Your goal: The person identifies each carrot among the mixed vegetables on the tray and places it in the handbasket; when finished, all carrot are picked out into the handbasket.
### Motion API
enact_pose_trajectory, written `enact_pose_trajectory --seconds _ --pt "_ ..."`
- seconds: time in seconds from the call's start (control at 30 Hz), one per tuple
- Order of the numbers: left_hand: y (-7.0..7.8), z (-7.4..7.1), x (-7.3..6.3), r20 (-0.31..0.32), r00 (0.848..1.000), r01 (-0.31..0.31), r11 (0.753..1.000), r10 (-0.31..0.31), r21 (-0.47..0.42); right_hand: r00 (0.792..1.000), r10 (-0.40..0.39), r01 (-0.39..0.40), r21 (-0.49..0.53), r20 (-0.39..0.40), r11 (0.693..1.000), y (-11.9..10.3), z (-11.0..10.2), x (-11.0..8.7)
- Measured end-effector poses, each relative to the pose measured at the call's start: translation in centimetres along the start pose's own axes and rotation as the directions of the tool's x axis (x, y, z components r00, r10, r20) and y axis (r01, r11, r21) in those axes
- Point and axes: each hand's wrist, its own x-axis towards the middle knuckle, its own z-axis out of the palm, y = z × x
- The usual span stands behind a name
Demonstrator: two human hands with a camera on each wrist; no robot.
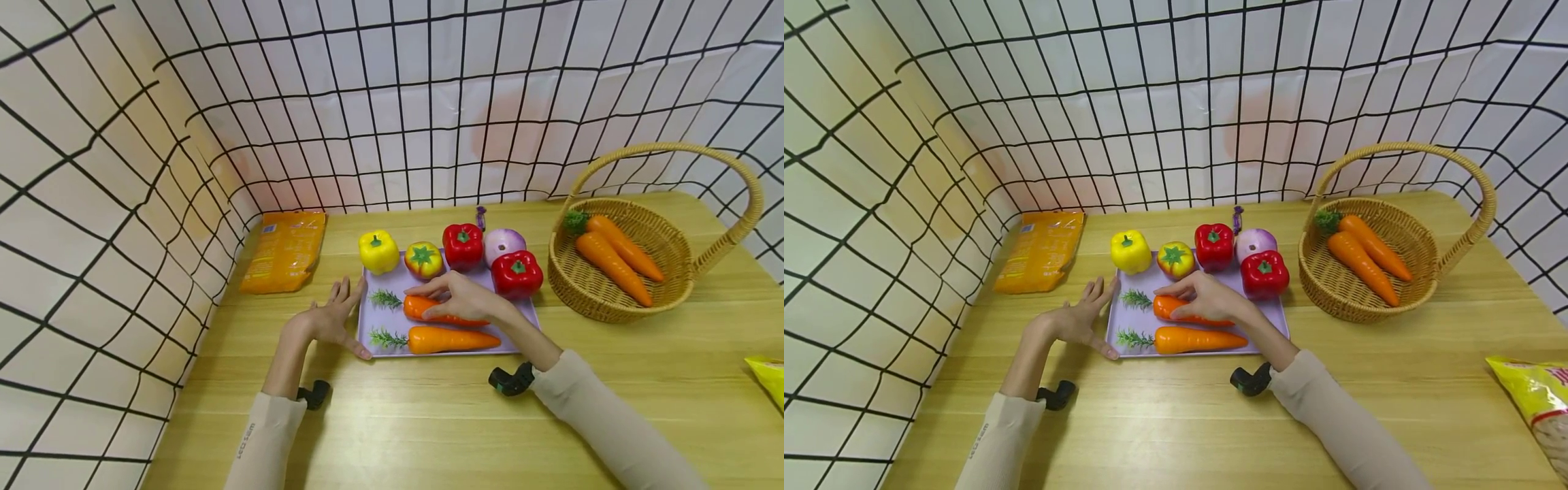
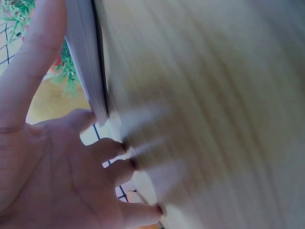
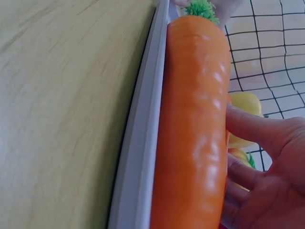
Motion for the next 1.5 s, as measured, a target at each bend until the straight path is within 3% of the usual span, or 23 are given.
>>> enact_pose_trajectory --seconds 0.43,1.0,1.37,1.5 --pt "0.0 0.1 0.0 0.005 1.000 -0.001 1.000 0.001 0.000 0.999 -0.030 0.029 -0.045 -0.024 0.999 0.6 -0.1 0.1" --pt "0.1 -0.2 -0.1 0.009 1.000 -0.007 1.000 0.007 0.006 0.999 -0.021 0.018 -0.098 -0.031 0.995 -0.8 0.2 0.0" --pt "0.2 -0.2 -0.1 0.010 1.000 -0.005 1.000 0.005 0.009 0.986 -0.108 0.090 -0.137 -0.126 0.986 -3.9 -1.8 -2.2" --pt "0.2 -0.2 -0.1 0.011 1.000 -0.007 1.000 0.007 0.007 0.979 -0.106 0.079 -0.153 -0.173 0.985 -4.8 -3.1 -3.4"
